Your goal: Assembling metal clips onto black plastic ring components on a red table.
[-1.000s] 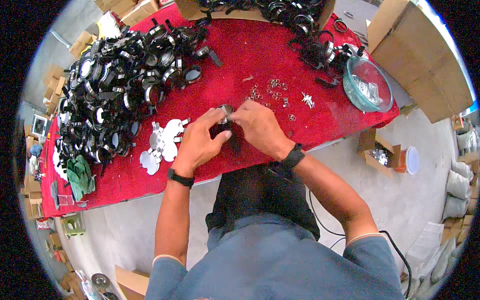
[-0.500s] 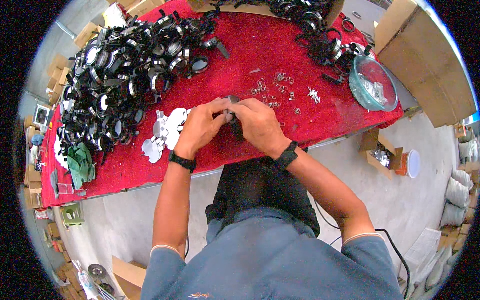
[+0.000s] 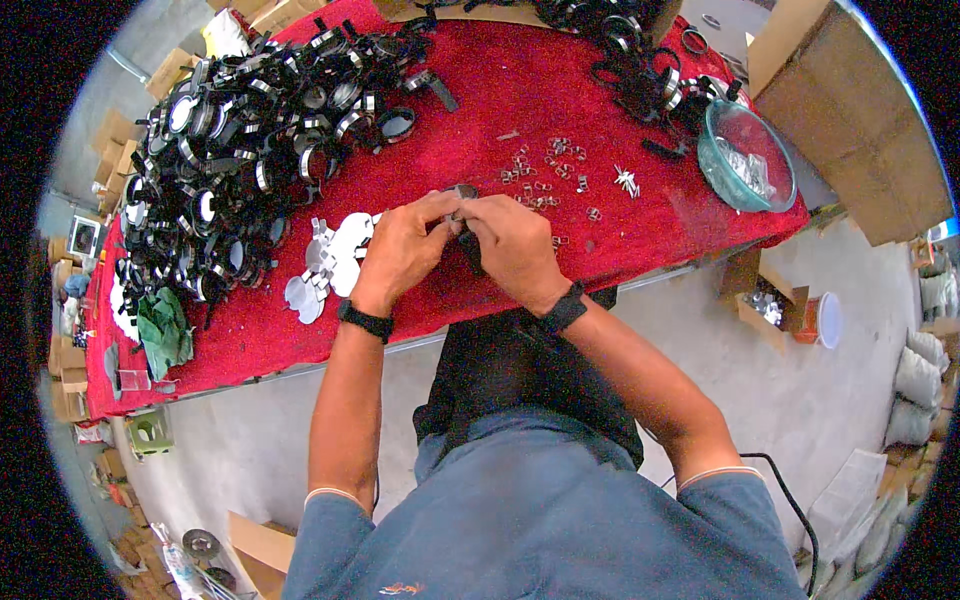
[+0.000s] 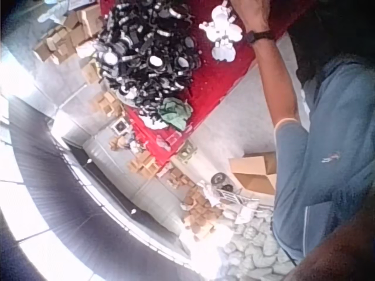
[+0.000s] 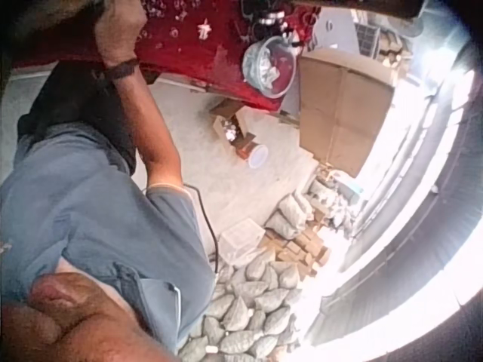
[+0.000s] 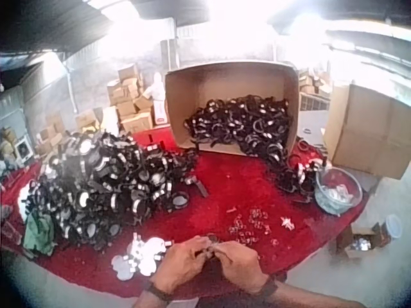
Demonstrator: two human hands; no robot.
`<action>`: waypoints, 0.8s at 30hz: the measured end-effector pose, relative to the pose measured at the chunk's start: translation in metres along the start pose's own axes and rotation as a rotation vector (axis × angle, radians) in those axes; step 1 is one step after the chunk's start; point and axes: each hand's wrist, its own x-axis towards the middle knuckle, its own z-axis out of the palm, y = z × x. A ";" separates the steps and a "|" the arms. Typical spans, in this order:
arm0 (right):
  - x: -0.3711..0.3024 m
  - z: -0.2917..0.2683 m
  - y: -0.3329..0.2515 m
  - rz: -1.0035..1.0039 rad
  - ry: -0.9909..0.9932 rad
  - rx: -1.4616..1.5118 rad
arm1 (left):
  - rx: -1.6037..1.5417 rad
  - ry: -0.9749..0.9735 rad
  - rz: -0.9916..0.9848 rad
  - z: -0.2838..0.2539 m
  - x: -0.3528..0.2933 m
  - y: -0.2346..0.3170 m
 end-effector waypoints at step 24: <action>0.002 -0.183 0.121 0.347 -0.053 -0.529 | 0.096 0.182 0.104 0.007 0.003 0.013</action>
